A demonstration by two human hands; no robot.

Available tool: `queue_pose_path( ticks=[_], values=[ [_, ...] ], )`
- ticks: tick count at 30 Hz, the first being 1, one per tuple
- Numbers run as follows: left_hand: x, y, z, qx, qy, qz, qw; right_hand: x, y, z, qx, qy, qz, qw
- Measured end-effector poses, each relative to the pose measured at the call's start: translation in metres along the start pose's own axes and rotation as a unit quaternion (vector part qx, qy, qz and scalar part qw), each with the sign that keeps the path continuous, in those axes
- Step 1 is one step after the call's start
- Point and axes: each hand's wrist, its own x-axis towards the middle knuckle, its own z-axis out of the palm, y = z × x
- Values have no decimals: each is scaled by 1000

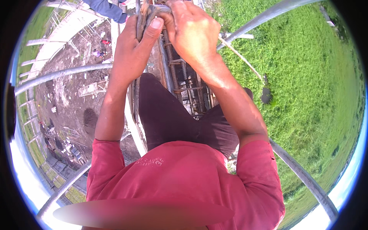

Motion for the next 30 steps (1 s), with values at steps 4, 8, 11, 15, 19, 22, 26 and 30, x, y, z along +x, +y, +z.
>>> queue_pose_path(
  ticks=[4, 8, 11, 15, 19, 22, 26, 30],
  values=[
    [25, 33, -16, 58, 101, 77, 990, 42, -34, -18, 54, 47, 29, 997],
    [37, 61, -15, -38, 209, 162, 964, 69, -41, -40, 160, 46, 78, 983],
    [49, 68, -8, -94, 266, 210, 936, 75, -42, -41, -88, 115, -245, 958],
    [56, 57, 5, -120, 321, 214, 915, 68, -58, -30, 224, 39, -86, 970],
    [48, 49, 10, -240, 344, 157, 894, 61, -93, -17, 629, -21, 205, 750],
    [38, 37, 2, -267, 356, 136, 885, 58, -112, -2, 618, -59, 145, 770],
    [26, 15, -8, -298, 380, 118, 868, 53, -117, 23, 557, -89, 69, 823],
    [22, -19, -36, -297, 407, 64, 861, 45, -103, 48, 539, -118, 15, 834]
  ],
)
